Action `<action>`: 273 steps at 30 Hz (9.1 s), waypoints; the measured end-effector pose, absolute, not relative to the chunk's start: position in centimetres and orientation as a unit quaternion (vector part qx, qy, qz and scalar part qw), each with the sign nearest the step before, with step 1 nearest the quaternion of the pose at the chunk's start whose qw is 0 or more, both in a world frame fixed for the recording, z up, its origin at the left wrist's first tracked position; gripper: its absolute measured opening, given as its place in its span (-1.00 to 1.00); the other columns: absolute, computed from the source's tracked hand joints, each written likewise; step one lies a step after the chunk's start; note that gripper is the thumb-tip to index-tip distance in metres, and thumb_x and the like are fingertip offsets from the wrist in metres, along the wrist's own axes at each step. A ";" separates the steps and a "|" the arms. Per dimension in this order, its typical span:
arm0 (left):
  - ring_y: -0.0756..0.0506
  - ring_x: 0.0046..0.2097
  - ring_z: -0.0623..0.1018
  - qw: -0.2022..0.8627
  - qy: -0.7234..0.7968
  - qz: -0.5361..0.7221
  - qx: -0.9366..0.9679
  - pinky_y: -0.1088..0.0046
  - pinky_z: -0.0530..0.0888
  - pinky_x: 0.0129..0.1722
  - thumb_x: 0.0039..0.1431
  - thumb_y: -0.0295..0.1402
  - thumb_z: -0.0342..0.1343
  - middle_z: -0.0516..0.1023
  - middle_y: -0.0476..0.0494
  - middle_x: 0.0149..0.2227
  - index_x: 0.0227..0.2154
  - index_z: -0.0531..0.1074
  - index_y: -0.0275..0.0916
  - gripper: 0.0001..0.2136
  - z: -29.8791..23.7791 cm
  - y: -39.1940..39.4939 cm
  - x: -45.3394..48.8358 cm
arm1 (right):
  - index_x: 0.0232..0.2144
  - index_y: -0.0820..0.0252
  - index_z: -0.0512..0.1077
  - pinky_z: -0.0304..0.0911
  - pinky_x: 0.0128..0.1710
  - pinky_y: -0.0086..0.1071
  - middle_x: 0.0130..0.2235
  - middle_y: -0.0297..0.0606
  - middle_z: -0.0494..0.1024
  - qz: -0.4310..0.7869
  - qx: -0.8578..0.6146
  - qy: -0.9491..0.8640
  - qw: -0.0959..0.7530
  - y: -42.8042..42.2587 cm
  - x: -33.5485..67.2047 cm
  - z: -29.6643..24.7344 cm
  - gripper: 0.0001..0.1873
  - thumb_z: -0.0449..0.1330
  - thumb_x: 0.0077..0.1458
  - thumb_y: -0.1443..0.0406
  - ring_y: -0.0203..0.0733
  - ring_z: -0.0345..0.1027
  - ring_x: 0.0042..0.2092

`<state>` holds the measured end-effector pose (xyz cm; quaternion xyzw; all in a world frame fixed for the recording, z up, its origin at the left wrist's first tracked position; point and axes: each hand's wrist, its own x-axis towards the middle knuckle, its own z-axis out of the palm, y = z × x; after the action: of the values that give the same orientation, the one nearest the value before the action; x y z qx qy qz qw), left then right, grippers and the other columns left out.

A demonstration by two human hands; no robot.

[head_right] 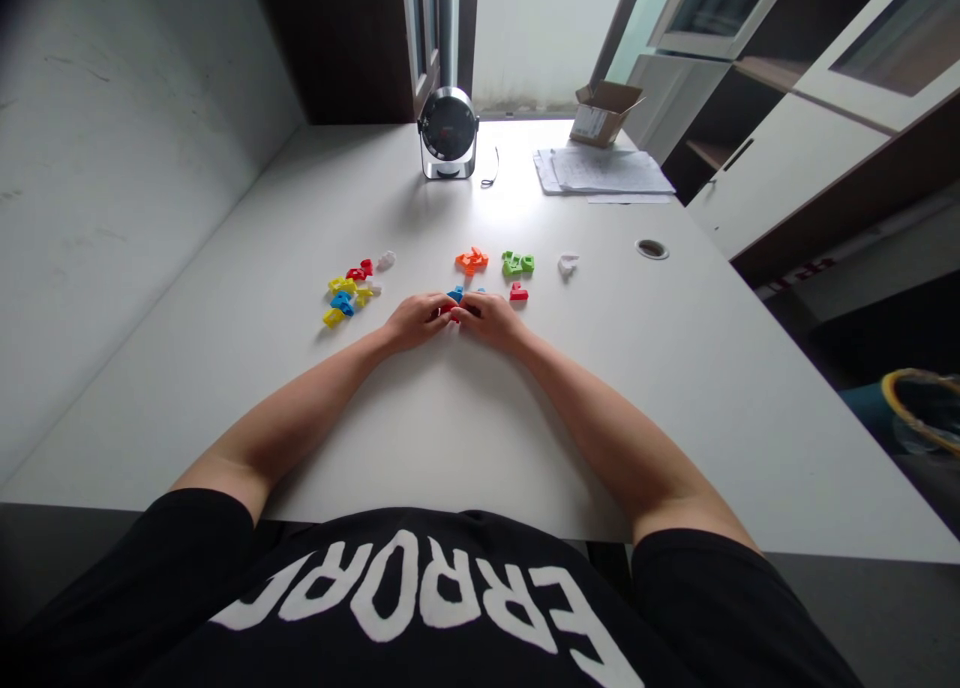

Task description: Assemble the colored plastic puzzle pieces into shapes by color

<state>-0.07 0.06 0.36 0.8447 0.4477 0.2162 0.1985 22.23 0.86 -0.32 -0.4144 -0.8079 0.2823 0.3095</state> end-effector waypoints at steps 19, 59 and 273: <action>-0.10 -0.29 0.56 0.183 0.478 0.205 0.834 0.37 0.40 -0.26 0.39 -0.17 0.05 0.68 -0.08 -0.23 -0.11 0.60 -0.11 -0.75 0.6 -0.1 0.1 | -0.44 0.14 0.43 0.10 -0.34 -0.31 -0.43 -0.33 0.38 0.278 -0.415 -0.806 0.317 1.2 22.3 -1.0 -0.37 0.14 0.30 -0.26 -0.22 0.17 -0.39; 0.01 -0.30 0.59 0.253 0.454 0.315 0.794 0.46 0.48 -0.22 0.35 -0.31 0.14 0.73 -0.04 -0.04 0.11 0.51 -0.11 -0.69 0.1 0.1 -0.3 | -0.06 0.12 0.61 0.26 -0.32 -0.31 -0.31 -0.27 0.65 0.299 -0.437 -0.770 0.356 1.3 22.4 -1.5 -0.66 0.28 0.25 0.06 -0.20 0.39 -0.36; -0.11 -0.15 0.68 0.399 0.459 0.480 0.632 0.35 0.59 -0.09 0.23 -0.11 0.29 0.68 -0.15 -0.17 -0.06 0.51 -0.17 -0.68 -0.7 -2.8 -0.5 | -0.15 0.05 0.46 0.46 -0.21 -0.26 -0.23 -0.28 0.62 0.325 -0.395 -0.726 0.460 -1.5 19.2 -1.8 -0.80 0.26 0.31 0.09 -0.14 0.57 -0.23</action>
<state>-0.47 -2.76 -0.74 0.6318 0.4590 0.4804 0.3991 19.18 -1.55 -1.76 -0.3947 -0.7258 0.3254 0.4600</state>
